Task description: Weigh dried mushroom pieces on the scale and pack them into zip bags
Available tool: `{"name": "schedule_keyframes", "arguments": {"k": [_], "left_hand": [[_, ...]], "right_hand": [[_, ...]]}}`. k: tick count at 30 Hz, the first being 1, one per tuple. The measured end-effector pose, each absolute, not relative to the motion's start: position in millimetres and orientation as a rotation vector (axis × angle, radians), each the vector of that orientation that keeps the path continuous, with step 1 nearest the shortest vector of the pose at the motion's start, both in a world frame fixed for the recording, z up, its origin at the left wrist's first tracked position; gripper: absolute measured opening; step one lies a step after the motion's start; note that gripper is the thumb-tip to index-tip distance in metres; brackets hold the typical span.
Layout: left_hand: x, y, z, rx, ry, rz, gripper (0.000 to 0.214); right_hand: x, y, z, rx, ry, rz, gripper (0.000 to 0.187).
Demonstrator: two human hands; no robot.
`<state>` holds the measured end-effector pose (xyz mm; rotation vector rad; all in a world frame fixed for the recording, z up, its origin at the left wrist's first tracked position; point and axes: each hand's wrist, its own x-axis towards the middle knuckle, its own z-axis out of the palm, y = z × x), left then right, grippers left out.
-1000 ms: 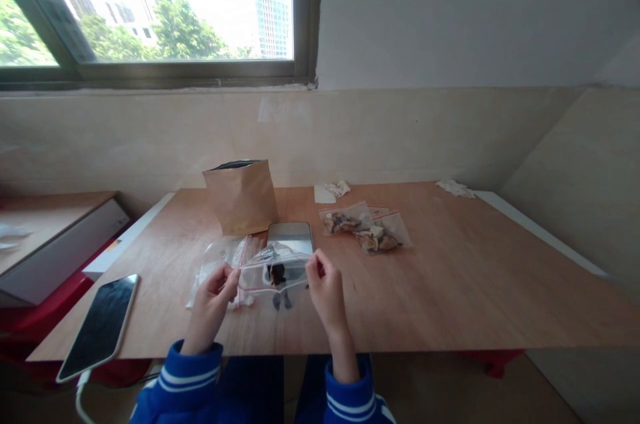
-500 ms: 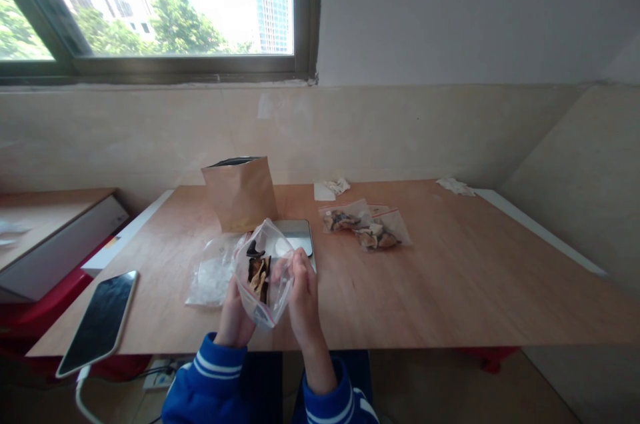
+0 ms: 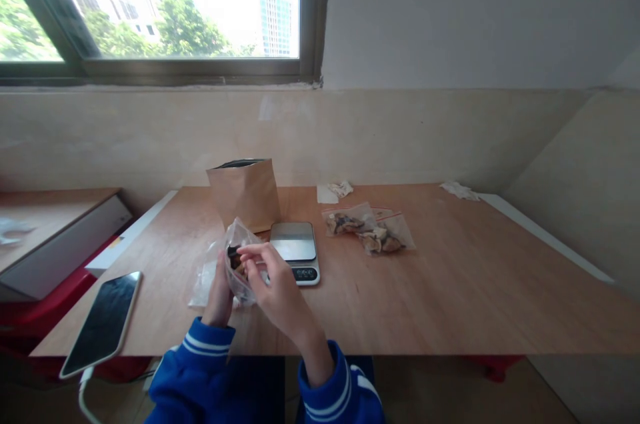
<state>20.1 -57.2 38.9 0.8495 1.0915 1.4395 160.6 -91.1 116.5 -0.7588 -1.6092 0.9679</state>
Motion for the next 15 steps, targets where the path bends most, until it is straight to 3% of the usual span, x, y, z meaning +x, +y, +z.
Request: {"name": "schedule_keyframes", "arguments": {"k": [5,15], "left_hand": [[12.1,-42.4,32.9,0.695,0.961,1.506,0.063],[5.7,-36.1,0.6,0.422,0.843,1.472,0.038]], "right_hand": [[135.6,-37.4,107.3,-0.791,-2.081,0.697,0.030],[109.6,20.4,73.2,-0.842,-2.409,0.545,0.018]]}}
